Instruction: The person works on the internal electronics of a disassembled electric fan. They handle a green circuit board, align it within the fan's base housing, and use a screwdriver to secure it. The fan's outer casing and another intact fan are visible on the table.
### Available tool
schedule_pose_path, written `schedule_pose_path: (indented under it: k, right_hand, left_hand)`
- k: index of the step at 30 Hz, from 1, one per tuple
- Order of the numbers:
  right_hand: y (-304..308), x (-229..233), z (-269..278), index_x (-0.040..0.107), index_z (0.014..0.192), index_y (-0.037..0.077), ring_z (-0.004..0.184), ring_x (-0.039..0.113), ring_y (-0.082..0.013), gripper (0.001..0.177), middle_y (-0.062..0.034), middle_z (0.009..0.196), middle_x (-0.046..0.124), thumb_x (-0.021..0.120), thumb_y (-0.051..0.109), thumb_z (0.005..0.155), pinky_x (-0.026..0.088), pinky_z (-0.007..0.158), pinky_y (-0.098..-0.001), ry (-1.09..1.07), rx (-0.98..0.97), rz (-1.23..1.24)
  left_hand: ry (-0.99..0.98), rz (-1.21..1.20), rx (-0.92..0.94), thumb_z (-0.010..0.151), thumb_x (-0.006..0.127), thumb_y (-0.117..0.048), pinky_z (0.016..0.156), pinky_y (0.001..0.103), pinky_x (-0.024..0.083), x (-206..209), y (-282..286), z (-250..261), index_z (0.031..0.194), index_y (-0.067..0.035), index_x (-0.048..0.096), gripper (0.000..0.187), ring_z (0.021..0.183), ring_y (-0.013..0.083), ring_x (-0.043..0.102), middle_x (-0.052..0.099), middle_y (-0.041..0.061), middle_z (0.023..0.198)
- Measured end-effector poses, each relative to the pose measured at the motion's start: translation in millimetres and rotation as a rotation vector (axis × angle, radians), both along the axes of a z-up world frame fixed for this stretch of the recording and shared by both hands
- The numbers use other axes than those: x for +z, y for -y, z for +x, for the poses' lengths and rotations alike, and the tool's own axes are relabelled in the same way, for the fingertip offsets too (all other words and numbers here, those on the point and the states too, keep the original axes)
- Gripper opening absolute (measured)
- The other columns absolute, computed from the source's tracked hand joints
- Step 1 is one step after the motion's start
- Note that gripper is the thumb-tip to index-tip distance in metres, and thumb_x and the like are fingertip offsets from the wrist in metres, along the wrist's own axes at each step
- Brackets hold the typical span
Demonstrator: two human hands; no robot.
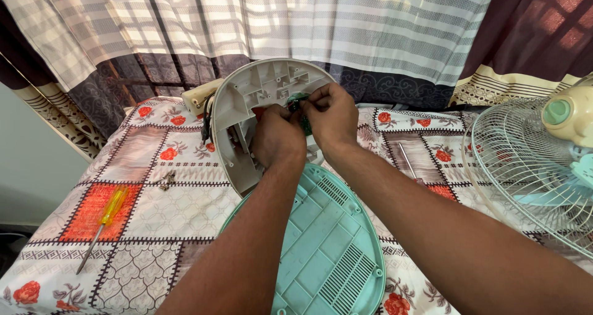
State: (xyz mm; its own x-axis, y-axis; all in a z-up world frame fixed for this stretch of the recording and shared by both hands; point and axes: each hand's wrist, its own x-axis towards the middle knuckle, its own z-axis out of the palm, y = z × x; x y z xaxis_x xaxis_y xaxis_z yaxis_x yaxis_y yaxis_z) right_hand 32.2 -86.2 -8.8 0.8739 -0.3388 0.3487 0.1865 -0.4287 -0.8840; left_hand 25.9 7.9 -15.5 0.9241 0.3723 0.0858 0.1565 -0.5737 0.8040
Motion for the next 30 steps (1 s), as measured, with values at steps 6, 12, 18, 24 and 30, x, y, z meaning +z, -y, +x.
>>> schedule_pose_path:
  k: [6, 12, 18, 24, 30]
  right_hand:
    - [-2, 8, 2, 0.070, 0.094, 0.001, 0.081, 0.074, -0.0182, 0.017, -0.0103, 0.090, 0.077, 0.080, 0.009, 0.082, 0.058, 0.072, -0.0319, -0.086, -0.033, -0.003]
    - [1, 3, -1, 0.077, 0.098, 0.002, 0.081, 0.077, -0.0206, 0.015, -0.0128, 0.091, 0.079, 0.074, 0.013, 0.088, 0.058, 0.075, -0.0340, -0.054, 0.018, -0.114]
    - [2, -4, 3, 0.077, 0.099, 0.001, 0.082, 0.076, -0.0251, 0.018, -0.0176, 0.094, 0.079, 0.073, 0.016, 0.090, 0.058, 0.077, -0.0359, -0.011, 0.011, -0.262]
    - [-4, -7, 34, 0.075, 0.091, 0.001, 0.066, 0.062, -0.0170, 0.017, -0.0050, 0.077, 0.069, 0.082, 0.016, 0.086, 0.052, 0.063, -0.0348, -0.427, -0.134, 0.468]
    - [10, 2, 60, 0.062, 0.069, 0.010, 0.051, 0.049, -0.0091, 0.027, 0.0028, 0.064, 0.058, 0.071, 0.016, 0.094, 0.050, 0.055, -0.0250, -0.847, -0.022, 1.311]
  left_hand:
    - [-0.019, -0.011, -0.004, 0.090, 0.073, -0.038, 0.079, 0.042, 0.057, 6, -1, -4, 0.103, -0.017, 0.073, 0.025, 0.091, 0.0278, 0.074, 0.077, 0.007, 0.097]
    - [-0.061, -0.036, -0.001, 0.091, 0.071, -0.037, 0.079, 0.041, 0.057, 10, 0, -5, 0.103, -0.017, 0.072, 0.024, 0.092, 0.0256, 0.074, 0.077, 0.006, 0.098]
    - [-0.061, -0.047, -0.009, 0.091, 0.071, -0.037, 0.081, 0.041, 0.056, 9, 0, -5, 0.103, -0.016, 0.073, 0.024, 0.092, 0.0266, 0.074, 0.077, 0.007, 0.099]
    - [-0.034, -0.028, 0.018, 0.091, 0.071, -0.036, 0.082, 0.044, 0.056, 8, 1, -3, 0.103, -0.017, 0.074, 0.023, 0.094, 0.0303, 0.073, 0.076, 0.009, 0.102]
    - [-0.011, -0.015, 0.036, 0.088, 0.073, -0.033, 0.081, 0.043, 0.057, 5, 2, -1, 0.102, -0.017, 0.074, 0.022, 0.094, 0.0294, 0.073, 0.076, 0.008, 0.103]
